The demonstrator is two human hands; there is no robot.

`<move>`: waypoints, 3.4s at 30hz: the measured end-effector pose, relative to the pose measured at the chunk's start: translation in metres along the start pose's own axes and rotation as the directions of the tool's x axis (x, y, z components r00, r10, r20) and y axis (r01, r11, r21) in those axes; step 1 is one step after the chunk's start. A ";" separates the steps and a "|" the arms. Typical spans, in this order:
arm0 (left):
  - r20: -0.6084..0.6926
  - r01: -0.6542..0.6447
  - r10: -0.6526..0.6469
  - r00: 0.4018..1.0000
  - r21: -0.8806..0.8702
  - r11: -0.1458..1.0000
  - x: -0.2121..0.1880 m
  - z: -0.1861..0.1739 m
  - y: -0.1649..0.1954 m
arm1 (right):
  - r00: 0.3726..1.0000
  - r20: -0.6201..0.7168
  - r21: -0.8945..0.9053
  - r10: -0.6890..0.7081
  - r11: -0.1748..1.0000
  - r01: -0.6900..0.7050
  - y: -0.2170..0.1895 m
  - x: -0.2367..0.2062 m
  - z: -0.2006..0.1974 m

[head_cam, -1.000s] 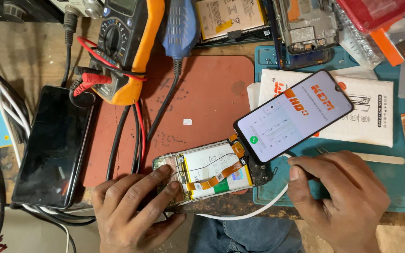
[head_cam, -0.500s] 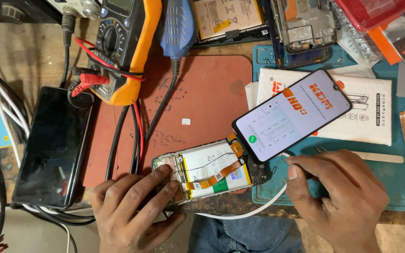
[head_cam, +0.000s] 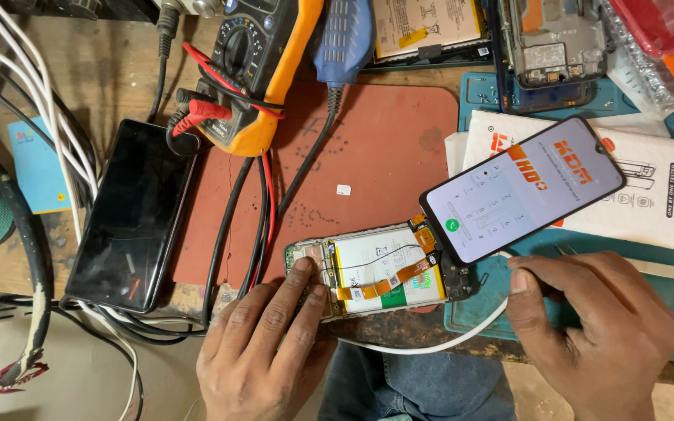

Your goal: The person works on a disassembled smartphone, testing the screen by swiping and tapping, then removes and reinserts the SIM card tray. They continue to test the screen and power button while the device remains open on the workbench.

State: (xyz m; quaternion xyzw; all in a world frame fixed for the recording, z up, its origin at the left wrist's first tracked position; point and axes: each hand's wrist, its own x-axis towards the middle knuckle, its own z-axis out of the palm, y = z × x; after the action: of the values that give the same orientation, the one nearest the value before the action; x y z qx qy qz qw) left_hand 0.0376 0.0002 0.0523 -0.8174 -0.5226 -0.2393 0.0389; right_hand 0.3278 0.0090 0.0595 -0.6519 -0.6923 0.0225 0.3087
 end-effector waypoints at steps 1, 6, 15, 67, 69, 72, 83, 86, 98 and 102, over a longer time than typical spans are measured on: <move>0.001 0.011 -0.011 1.000 -0.011 1.000 0.001 0.000 0.002 | 1.000 0.001 0.000 -0.003 1.000 0.003 0.000 0.001 0.000; -0.005 0.024 -0.024 1.000 0.002 1.000 0.002 -0.001 0.004 | 1.000 0.002 -0.025 -0.010 1.000 0.010 -0.001 0.002 -0.001; 0.001 0.025 -0.025 1.000 -0.002 1.000 0.002 -0.001 0.002 | 0.999 -0.026 0.011 -0.043 0.999 0.044 -0.001 0.000 0.001; -0.031 0.078 -0.080 0.996 -0.071 0.994 0.000 0.007 -0.002 | 0.996 -0.069 0.055 -0.063 0.996 0.067 -0.007 0.000 0.002; -0.033 0.078 -0.081 0.996 -0.071 0.994 0.000 0.007 -0.001 | 0.994 -0.065 0.056 -0.084 0.995 0.088 -0.007 0.001 0.001; -0.032 0.083 -0.085 0.996 -0.070 0.994 -0.001 0.008 -0.002 | 0.999 0.006 0.041 -0.046 0.998 0.045 -0.008 0.002 0.001; -0.030 0.075 -0.078 0.997 -0.086 0.993 -0.002 0.007 -0.002 | 0.955 0.262 -0.015 -0.142 0.988 0.151 -0.008 0.010 -0.001; 0.007 0.084 -0.083 0.996 -0.083 0.993 -0.003 0.007 -0.004 | 0.950 0.262 -0.009 -0.170 0.984 0.179 -0.009 0.011 -0.001; 0.002 0.049 -0.048 0.999 -0.055 0.997 -0.009 0.013 -0.012 | 0.949 0.246 0.013 -0.195 0.980 0.198 -0.012 0.012 -0.002; 0.019 0.053 -0.052 0.998 -0.062 0.997 -0.009 0.013 -0.012 | 0.951 0.234 0.032 -0.203 0.979 0.201 -0.010 0.011 -0.001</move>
State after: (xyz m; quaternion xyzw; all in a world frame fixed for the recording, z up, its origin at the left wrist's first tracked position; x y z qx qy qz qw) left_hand 0.0287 0.0016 0.0347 -0.8063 -0.5364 -0.2494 0.0027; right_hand 0.3194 0.0175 0.0694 -0.5692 -0.7868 0.0709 0.2278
